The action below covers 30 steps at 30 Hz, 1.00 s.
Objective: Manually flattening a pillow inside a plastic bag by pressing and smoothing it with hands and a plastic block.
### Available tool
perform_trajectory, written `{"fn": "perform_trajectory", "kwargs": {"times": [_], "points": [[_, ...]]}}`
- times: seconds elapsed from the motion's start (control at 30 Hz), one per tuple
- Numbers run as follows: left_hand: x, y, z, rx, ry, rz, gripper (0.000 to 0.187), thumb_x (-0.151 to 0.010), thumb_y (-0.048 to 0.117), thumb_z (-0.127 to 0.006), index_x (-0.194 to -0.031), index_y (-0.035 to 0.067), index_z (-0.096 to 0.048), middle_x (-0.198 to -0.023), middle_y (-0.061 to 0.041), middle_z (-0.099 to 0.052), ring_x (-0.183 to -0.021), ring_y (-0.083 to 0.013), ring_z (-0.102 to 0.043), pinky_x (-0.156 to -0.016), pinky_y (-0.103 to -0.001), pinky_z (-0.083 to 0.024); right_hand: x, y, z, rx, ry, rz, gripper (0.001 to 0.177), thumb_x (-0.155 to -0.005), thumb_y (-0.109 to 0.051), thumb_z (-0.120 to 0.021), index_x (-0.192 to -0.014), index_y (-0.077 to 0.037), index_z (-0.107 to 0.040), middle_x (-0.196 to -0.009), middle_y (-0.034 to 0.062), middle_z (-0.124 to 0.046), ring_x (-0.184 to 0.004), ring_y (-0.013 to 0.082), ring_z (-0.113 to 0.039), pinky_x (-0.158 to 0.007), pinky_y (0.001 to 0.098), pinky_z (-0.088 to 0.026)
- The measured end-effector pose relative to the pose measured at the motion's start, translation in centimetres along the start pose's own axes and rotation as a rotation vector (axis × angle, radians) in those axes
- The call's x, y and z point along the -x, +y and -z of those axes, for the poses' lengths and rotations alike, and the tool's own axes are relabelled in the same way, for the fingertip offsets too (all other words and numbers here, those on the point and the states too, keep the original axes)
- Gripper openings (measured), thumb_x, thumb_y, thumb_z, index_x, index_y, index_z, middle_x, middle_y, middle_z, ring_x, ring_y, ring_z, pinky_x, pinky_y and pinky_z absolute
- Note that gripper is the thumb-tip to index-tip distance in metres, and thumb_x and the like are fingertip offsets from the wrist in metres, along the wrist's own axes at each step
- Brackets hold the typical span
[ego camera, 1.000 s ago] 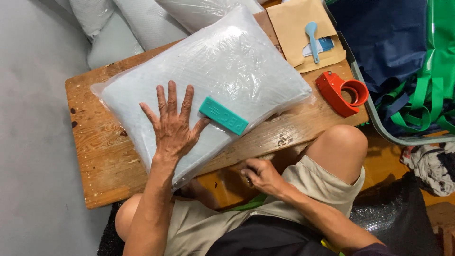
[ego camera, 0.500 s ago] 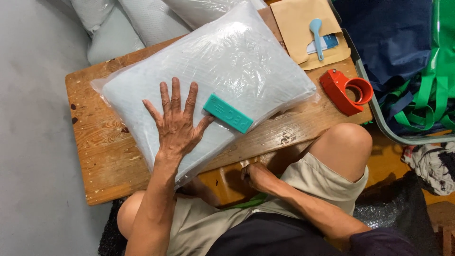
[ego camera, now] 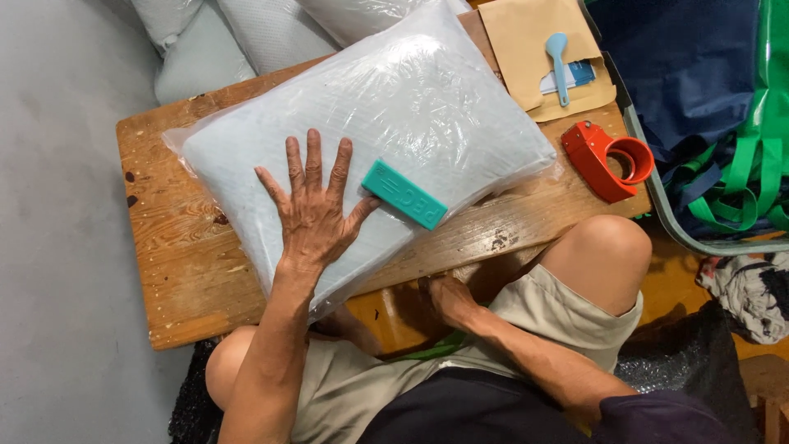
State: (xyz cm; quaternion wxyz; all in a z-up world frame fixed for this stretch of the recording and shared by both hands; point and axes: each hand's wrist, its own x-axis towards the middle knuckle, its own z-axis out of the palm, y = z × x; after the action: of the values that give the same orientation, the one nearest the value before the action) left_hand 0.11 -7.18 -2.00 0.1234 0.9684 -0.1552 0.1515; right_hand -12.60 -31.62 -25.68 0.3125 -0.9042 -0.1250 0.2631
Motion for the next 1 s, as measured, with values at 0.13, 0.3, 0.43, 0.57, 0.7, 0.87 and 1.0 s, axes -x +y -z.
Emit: {"fn": "perform_trajectory", "kwargs": {"times": [0.13,0.3,0.43,0.57,0.7,0.87,1.0], "points": [[0.1,-0.1,-0.2,-0.007,0.01,0.0,0.086,-0.097,0.076,-0.045,-0.165,0.028,-0.026,-0.17,-0.02,-0.015,-0.155,-0.0479,-0.007,-0.106,-0.087,0.0,0.8,-2.0,2.7,0.013,-0.001,0.02,0.04,-0.093,-0.017,-0.043,-0.07,0.002,-0.07,-0.064,0.0241,-0.067,-0.067,0.0432,-0.073,-0.058,0.0481,-0.058],[0.1,-0.1,-0.2,0.005,0.004,0.002,0.086,-0.097,0.076,-0.045,-0.166,0.028,-0.025,-0.171,-0.019,-0.014,-0.156,-0.0469,-0.005,-0.107,-0.085,0.004,3.1,-7.1,7.8,-0.237,0.017,0.049,0.057,-0.1,-0.022,-0.029,-0.067,0.004,-0.067,-0.07,0.0321,-0.068,-0.073,0.047,-0.069,-0.066,0.0552,-0.054],[0.2,-0.1,-0.2,0.011,0.004,0.002,0.086,-0.097,0.076,-0.047,-0.166,0.028,-0.026,-0.171,-0.019,-0.013,-0.156,-0.0471,-0.005,-0.107,-0.086,0.003,0.9,-2.6,3.9,-0.05,-0.005,0.033,0.049,-0.092,-0.016,-0.035,-0.068,0.005,-0.072,-0.072,0.0343,-0.069,-0.081,0.0539,-0.068,-0.074,0.0617,-0.054],[0.2,0.1,-0.1,0.009,0.005,0.002,0.086,-0.097,0.075,-0.048,-0.166,0.028,-0.025,-0.171,-0.019,-0.013,-0.156,-0.0473,-0.005,-0.107,-0.086,0.003,1.2,-4.9,5.6,0.121,0.005,0.08,0.041,-0.089,-0.025,-0.05,-0.068,0.001,-0.073,-0.067,0.0261,-0.069,-0.075,0.0463,-0.072,-0.069,0.0565,-0.058],[0.2,-0.1,-0.3,0.003,0.009,0.001,0.086,-0.097,0.076,-0.046,-0.166,0.029,-0.025,-0.171,-0.019,-0.013,-0.156,-0.0466,-0.006,-0.107,-0.086,0.003,0.3,-3.5,4.2,0.255,0.02,0.078,0.028,-0.082,-0.032,-0.064,-0.07,-0.009,-0.076,-0.065,0.0175,-0.071,-0.076,0.04,-0.074,-0.07,0.0522,-0.06],[0.2,0.0,-0.3,0.005,0.015,-0.003,0.086,-0.097,0.077,-0.046,-0.166,0.028,-0.026,-0.171,-0.019,-0.014,-0.156,-0.0469,-0.006,-0.107,-0.086,0.003,2.9,-7.9,8.1,-0.006,-0.083,-0.088,0.037,-0.091,-0.025,-0.049,-0.08,0.0,-0.075,-0.084,0.0232,-0.075,-0.09,0.0405,-0.074,-0.081,0.0514,-0.058],[0.2,0.0,-0.5,-0.002,0.023,-0.009,0.086,-0.097,0.077,-0.047,-0.166,0.028,-0.026,-0.171,-0.019,-0.013,-0.156,-0.0469,-0.006,-0.107,-0.086,0.002,0.9,-2.5,4.4,0.013,-0.06,0.002,0.029,-0.087,-0.023,-0.052,-0.078,-0.005,-0.072,-0.073,0.0192,-0.075,-0.084,0.0396,-0.076,-0.072,0.0559,-0.06]]}}
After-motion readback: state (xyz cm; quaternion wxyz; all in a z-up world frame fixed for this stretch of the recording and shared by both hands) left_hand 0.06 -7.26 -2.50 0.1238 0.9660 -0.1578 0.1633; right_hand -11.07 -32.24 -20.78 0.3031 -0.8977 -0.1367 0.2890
